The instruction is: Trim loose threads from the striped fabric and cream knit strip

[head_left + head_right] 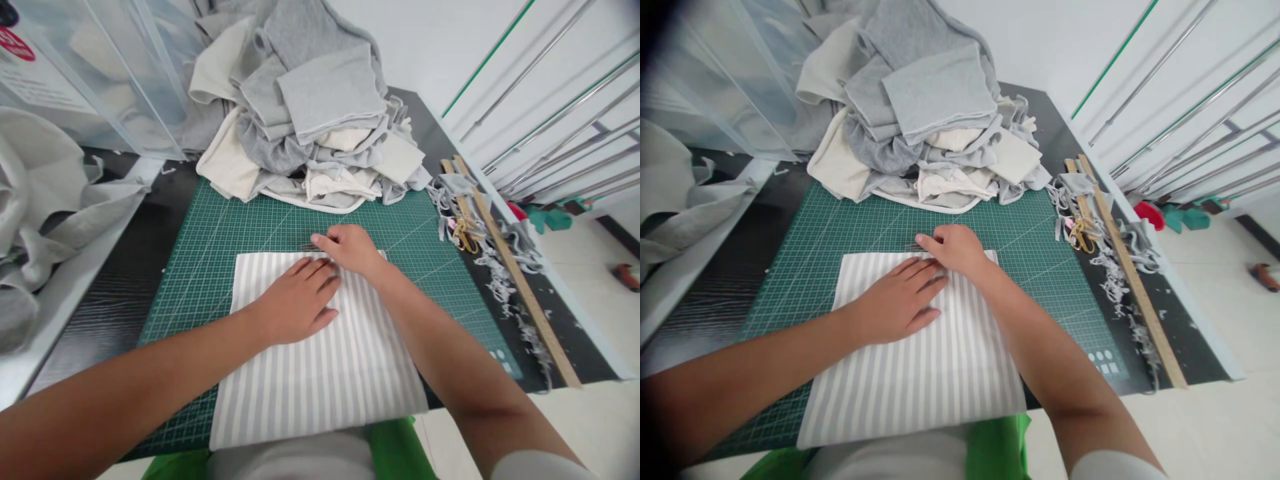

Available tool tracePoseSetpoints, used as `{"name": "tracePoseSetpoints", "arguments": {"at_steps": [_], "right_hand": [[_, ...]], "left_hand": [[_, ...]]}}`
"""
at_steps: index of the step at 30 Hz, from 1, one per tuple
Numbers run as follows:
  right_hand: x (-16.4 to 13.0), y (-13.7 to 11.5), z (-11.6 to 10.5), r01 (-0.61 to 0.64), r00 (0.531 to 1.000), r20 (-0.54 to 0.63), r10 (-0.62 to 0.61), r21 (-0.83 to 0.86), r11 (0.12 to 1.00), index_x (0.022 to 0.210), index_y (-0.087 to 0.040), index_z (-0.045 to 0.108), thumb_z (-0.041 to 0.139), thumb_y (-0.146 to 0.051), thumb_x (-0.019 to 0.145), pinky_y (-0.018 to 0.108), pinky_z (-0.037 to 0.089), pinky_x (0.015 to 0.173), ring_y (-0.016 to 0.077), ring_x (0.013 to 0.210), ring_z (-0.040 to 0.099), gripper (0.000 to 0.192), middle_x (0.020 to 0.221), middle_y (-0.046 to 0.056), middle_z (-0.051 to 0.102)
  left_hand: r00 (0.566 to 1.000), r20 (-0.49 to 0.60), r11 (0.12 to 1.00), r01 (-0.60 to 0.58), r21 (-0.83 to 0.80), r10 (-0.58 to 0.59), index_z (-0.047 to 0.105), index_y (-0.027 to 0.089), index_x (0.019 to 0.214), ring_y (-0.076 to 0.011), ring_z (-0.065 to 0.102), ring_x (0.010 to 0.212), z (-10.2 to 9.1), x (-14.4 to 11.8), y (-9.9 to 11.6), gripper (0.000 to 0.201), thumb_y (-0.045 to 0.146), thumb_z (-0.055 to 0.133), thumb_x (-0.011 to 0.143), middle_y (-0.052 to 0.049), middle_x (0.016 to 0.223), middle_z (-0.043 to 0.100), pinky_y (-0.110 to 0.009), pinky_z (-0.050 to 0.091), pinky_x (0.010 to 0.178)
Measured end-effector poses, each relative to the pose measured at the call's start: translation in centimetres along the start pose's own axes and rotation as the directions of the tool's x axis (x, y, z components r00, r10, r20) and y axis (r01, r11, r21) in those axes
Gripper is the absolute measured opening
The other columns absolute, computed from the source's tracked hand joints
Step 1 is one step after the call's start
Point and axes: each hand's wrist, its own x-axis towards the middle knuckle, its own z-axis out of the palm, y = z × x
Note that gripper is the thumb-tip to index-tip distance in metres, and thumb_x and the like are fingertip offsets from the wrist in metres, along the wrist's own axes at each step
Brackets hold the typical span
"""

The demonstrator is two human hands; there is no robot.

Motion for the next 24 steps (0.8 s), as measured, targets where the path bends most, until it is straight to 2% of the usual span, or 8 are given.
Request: {"name": "tracePoseSetpoints", "arguments": {"at_steps": [11, 16, 24], "right_hand": [[0.3, 1.1, -1.5, -0.001, 0.995, 0.103, 0.008, -0.067, 0.998, 0.050, -0.018, 0.044, 0.046, -0.060, 0.087, 0.028, 0.018, 0.052, 0.0088, 0.049, 0.034, 0.056, 0.048, -0.003, 0.041], [0.4, 1.6, -2.0, 0.006, 0.988, 0.153, -0.002, -0.027, 1.000, 0.053, -0.018, 0.052, 0.046, -0.060, 0.087, 0.028, 0.021, 0.052, 0.0090, 0.051, 0.039, 0.054, 0.050, -0.003, 0.047], [0.3, 1.3, -1.6, 0.010, 0.993, 0.115, 0.003, -0.108, 0.994, 0.056, -0.019, 0.059, 0.050, -0.059, 0.085, 0.028, 0.022, 0.052, 0.0100, 0.053, 0.043, 0.050, 0.055, -0.001, 0.056]], "left_hand": [[0.998, 0.038, 0.998, -0.043, -0.050, 0.045, 0.048, 0.015, 0.133, -0.0301, 0.032, 0.139, 0.1, -0.2, -0.8, 0.050, 0.046, 0.045, 0.094, -0.014, 0.143, 0.044, -0.048, 0.022, 0.117], [0.998, 0.041, 0.998, -0.043, -0.053, 0.045, 0.048, 0.016, 0.132, -0.0302, 0.032, 0.139, 0.1, -0.3, -0.8, 0.048, 0.045, 0.046, 0.094, -0.015, 0.145, 0.041, -0.049, 0.023, 0.117], [0.998, 0.032, 0.997, -0.044, -0.056, 0.046, 0.049, 0.016, 0.131, -0.0297, 0.032, 0.139, 0.1, -0.2, -0.8, 0.047, 0.044, 0.046, 0.094, -0.014, 0.143, 0.045, -0.048, 0.023, 0.117]]}}
